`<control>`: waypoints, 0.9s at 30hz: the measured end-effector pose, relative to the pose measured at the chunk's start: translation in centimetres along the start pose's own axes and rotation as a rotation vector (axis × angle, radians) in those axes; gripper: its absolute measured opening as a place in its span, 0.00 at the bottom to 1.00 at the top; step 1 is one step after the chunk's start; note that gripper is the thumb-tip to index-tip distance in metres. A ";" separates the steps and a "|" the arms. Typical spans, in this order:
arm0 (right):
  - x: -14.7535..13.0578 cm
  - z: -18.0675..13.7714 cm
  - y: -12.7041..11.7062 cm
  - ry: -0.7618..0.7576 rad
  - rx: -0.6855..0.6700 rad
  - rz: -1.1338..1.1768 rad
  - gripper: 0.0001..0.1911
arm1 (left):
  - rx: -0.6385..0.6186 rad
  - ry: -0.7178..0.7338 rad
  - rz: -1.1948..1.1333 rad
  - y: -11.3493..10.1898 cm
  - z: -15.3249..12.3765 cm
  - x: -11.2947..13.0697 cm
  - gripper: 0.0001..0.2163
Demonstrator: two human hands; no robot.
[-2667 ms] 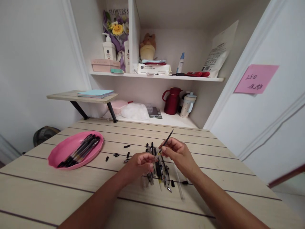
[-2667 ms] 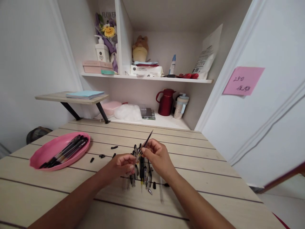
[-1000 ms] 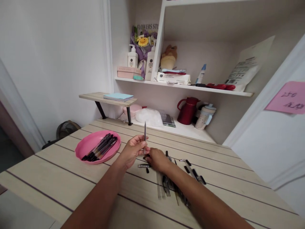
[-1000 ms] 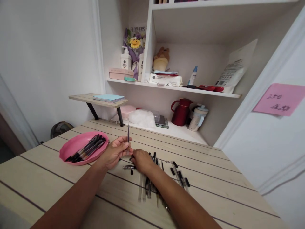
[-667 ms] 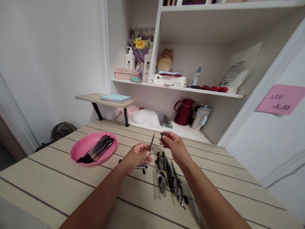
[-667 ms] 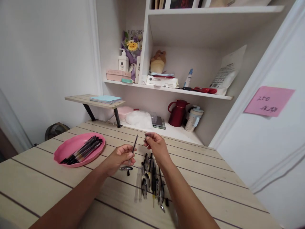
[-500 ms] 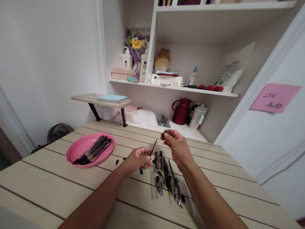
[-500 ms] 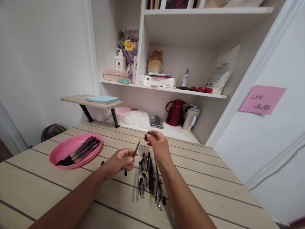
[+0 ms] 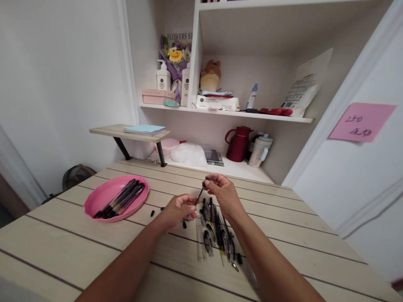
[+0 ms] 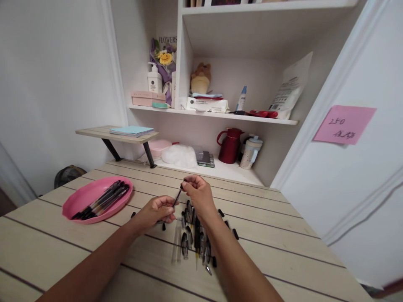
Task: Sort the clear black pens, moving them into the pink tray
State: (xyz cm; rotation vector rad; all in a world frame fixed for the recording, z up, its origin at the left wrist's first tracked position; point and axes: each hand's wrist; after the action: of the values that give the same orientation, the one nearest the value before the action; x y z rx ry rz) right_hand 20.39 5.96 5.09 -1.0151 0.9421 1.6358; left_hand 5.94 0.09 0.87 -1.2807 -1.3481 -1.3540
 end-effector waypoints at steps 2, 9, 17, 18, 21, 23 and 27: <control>0.0 -0.1 0.0 -0.006 -0.001 -0.003 0.12 | 0.003 0.004 0.001 0.0 0.1 -0.1 0.10; 0.0 -0.1 -0.3 -0.016 -0.052 -0.023 0.13 | 0.027 0.024 -0.020 0.3 0.1 -0.3 0.11; 0.4 0.1 -0.4 0.023 -0.090 -0.042 0.12 | 0.036 0.038 -0.049 0.5 0.1 -0.3 0.12; 0.5 0.1 -0.4 0.024 -0.097 -0.044 0.12 | 0.036 0.040 -0.050 0.5 0.2 -0.3 0.12; 0.4 0.0 -0.3 0.025 -0.118 -0.050 0.11 | 0.043 0.052 -0.051 0.5 0.4 -0.5 0.12; 0.5 -0.2 0.0 0.024 -0.126 -0.058 0.11 | 0.058 0.066 -0.051 0.5 0.5 -0.6 0.12; 1.1 -0.4 0.6 0.015 -0.134 -0.072 0.11 | 0.098 0.084 -0.075 0.5 0.7 -0.7 0.13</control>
State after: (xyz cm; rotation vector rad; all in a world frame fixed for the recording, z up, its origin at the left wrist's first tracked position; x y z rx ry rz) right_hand 19.70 5.83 3.99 -1.1406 0.8051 1.6501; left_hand 6.64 0.64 0.16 -1.1056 -1.3986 -1.3603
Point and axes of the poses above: each hand's wrist, its own z-axis towards the middle knuckle, its own y-axis out of the palm, x = y × z, and after that the axes turned 5 degrees about -y, right-handed
